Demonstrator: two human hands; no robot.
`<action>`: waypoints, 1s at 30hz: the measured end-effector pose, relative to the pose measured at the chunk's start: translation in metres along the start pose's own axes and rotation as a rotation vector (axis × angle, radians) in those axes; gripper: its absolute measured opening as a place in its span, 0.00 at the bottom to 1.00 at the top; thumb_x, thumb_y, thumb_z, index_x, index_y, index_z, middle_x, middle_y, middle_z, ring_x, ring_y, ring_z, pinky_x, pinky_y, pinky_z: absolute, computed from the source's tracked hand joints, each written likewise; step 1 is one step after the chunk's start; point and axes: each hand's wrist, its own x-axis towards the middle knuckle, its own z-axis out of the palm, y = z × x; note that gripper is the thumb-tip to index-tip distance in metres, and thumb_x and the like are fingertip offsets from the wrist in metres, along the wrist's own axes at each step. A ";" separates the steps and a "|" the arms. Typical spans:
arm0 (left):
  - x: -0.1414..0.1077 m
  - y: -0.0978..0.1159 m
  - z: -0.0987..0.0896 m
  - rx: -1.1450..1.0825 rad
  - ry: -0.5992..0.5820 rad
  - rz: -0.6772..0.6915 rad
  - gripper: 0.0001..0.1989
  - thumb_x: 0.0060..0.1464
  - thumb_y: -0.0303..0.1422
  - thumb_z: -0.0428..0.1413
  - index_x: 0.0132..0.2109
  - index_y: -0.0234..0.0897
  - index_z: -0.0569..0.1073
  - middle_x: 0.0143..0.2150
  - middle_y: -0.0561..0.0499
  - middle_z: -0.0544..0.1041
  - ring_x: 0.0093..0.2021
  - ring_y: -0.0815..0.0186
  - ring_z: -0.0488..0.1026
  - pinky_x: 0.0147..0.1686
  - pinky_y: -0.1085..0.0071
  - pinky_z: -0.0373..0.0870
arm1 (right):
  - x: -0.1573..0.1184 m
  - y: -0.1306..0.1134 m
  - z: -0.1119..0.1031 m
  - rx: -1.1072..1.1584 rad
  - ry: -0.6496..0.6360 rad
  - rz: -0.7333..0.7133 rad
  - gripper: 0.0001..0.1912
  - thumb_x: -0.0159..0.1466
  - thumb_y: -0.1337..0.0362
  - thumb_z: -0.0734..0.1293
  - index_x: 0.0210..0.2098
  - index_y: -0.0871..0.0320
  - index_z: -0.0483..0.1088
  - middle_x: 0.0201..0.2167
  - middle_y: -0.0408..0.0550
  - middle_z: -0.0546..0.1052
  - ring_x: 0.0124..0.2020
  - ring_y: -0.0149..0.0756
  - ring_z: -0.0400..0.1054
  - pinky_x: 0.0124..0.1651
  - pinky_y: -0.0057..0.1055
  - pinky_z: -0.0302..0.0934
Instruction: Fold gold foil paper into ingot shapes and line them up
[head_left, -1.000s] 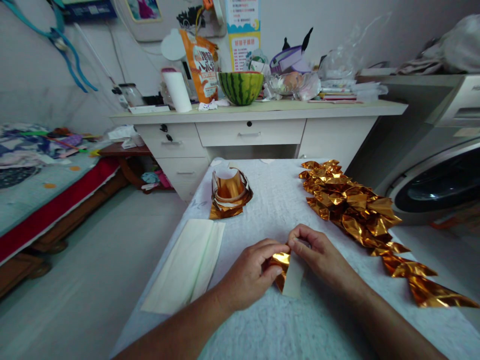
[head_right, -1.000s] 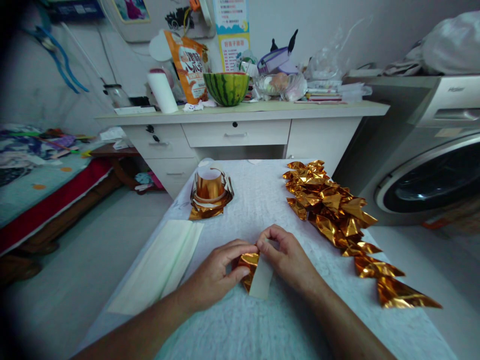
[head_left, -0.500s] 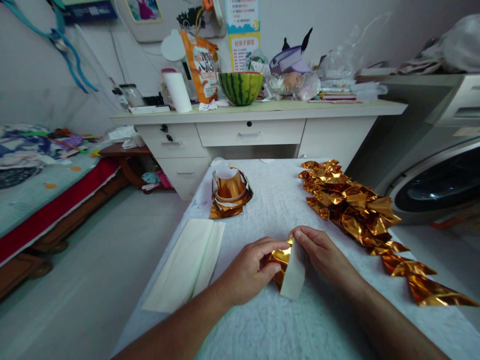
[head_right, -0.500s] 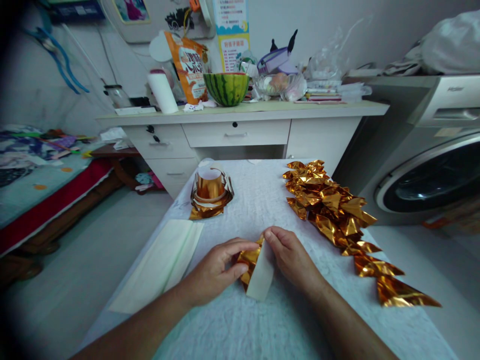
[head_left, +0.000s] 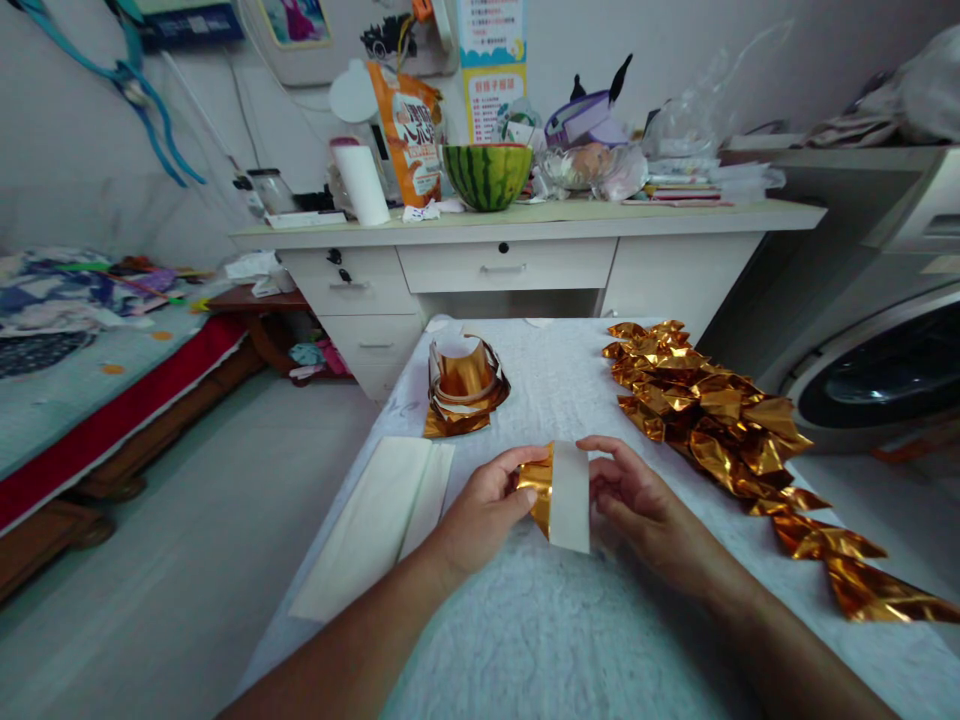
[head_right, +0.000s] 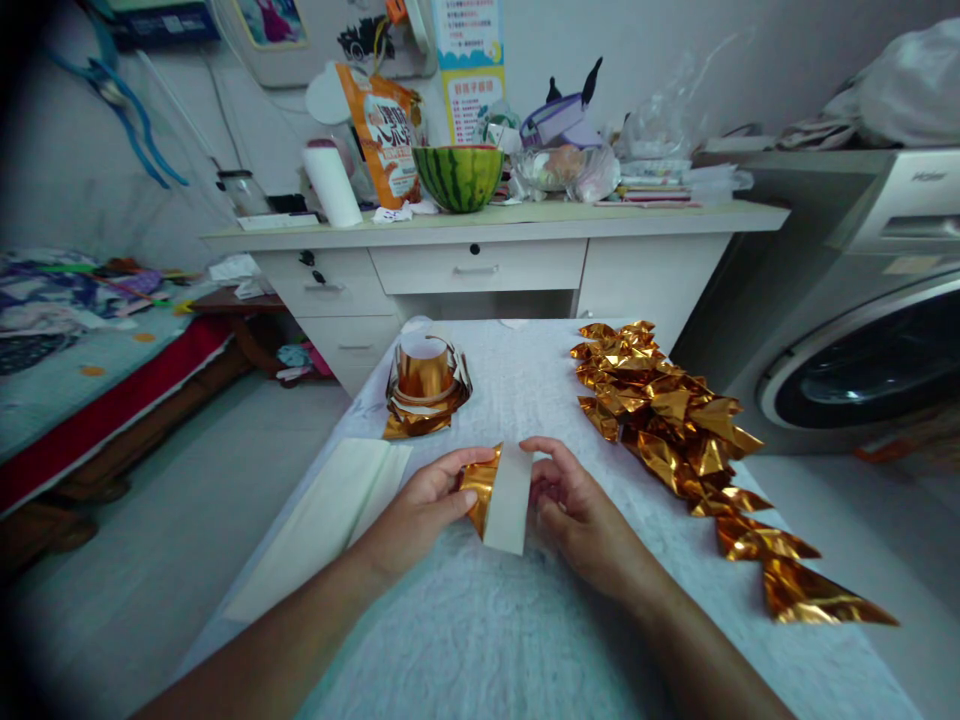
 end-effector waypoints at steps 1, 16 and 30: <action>0.000 0.001 0.000 -0.007 0.011 -0.008 0.24 0.50 0.26 0.54 0.56 0.35 0.69 0.54 0.44 0.75 0.53 0.57 0.71 0.55 0.60 0.65 | -0.001 0.000 0.000 -0.111 -0.005 -0.041 0.19 0.65 0.66 0.61 0.54 0.47 0.59 0.37 0.44 0.72 0.36 0.36 0.68 0.35 0.31 0.62; 0.005 -0.007 -0.002 0.350 -0.022 0.075 0.27 0.47 0.19 0.49 0.55 0.36 0.70 0.52 0.46 0.75 0.51 0.60 0.73 0.53 0.63 0.68 | 0.000 0.016 0.009 -1.073 0.020 -0.463 0.25 0.44 0.83 0.63 0.37 0.52 0.74 0.39 0.47 0.65 0.40 0.40 0.58 0.39 0.35 0.50; 0.003 -0.013 -0.005 1.041 0.043 0.308 0.23 0.52 0.20 0.52 0.54 0.39 0.70 0.53 0.47 0.67 0.55 0.59 0.62 0.59 0.60 0.61 | 0.000 0.007 0.008 -0.888 -0.234 -0.284 0.07 0.66 0.68 0.65 0.34 0.53 0.74 0.35 0.46 0.76 0.41 0.40 0.65 0.45 0.40 0.54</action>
